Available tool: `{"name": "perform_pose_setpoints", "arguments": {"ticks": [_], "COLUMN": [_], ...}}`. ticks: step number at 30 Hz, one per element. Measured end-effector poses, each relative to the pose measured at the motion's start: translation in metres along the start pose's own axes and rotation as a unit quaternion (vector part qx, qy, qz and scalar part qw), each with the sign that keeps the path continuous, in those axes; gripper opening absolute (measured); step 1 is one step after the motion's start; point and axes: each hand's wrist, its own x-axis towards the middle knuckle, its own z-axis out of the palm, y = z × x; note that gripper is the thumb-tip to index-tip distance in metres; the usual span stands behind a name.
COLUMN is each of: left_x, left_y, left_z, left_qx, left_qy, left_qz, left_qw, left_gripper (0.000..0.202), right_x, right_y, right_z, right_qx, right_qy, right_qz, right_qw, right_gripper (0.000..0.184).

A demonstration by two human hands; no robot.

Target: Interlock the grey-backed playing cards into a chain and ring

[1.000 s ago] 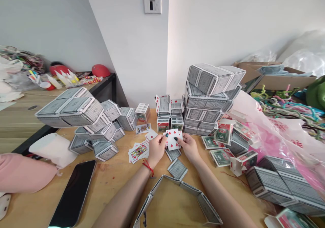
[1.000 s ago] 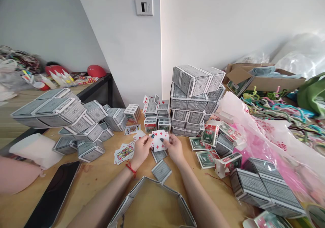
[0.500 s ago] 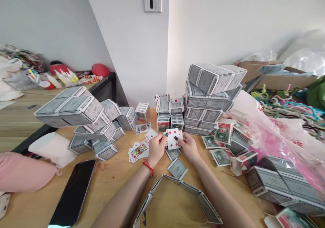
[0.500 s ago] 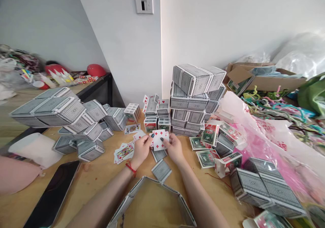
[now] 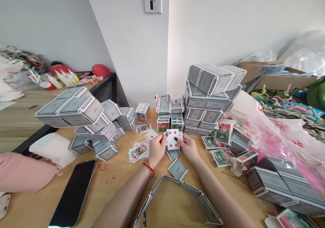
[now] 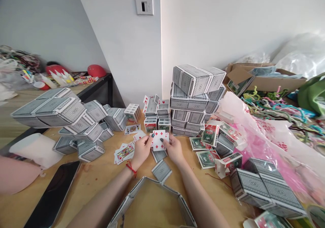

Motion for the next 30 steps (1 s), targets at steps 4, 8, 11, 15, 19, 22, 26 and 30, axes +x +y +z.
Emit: {"name": "perform_pose_setpoints", "arguments": {"ticks": [4,8,11,15,19,22,26,30], "left_x": [0.0002,0.0004,0.0005,0.0002,-0.0001,-0.0005,-0.0011,0.0010], "left_y": [-0.0002,0.0004,0.0004,0.0008,0.0032,0.0049,0.0023,-0.0022], "left_z": [0.0003,0.0002,0.0004,0.0003,-0.0006,-0.0012,-0.0006,0.0000], "left_qx": [0.008,0.018,0.021,-0.001,-0.039,-0.065,-0.097,-0.174], "left_qy": [0.004,0.008,0.005,0.001,-0.001,-0.011,-0.008,-0.004], "left_qz": [0.005,0.009,0.008,0.002,-0.017,-0.027,-0.033,-0.047], "left_qw": [1.000,1.000,1.000,1.000,0.999,0.997,0.995,0.984], "left_gripper": [0.038,0.038,0.038,0.038,0.037,0.036,0.037,0.037], "right_x": [0.0000,0.0003,0.0004,-0.0007,-0.0022,-0.0024,-0.0015,-0.0006], "right_y": [0.0011,0.0023,0.0026,0.0011,-0.0019,-0.0037,-0.0035,-0.0012], "right_z": [-0.0004,-0.0009,-0.0006,0.0008,0.0023,0.0029,0.0027,0.0007], "right_qx": [-0.006,-0.008,0.000,0.010,0.016,0.014,0.024,0.035], "right_qy": [0.010,0.015,0.015,0.018,0.018,0.022,0.024,0.032], "right_qz": [-0.002,-0.007,-0.007,-0.009,-0.013,-0.010,-0.007,-0.003], "right_qw": [1.000,1.000,1.000,1.000,1.000,1.000,0.999,0.999], "right_gripper": [0.027,0.027,0.026,0.028,0.029,0.030,0.032,0.032]}}
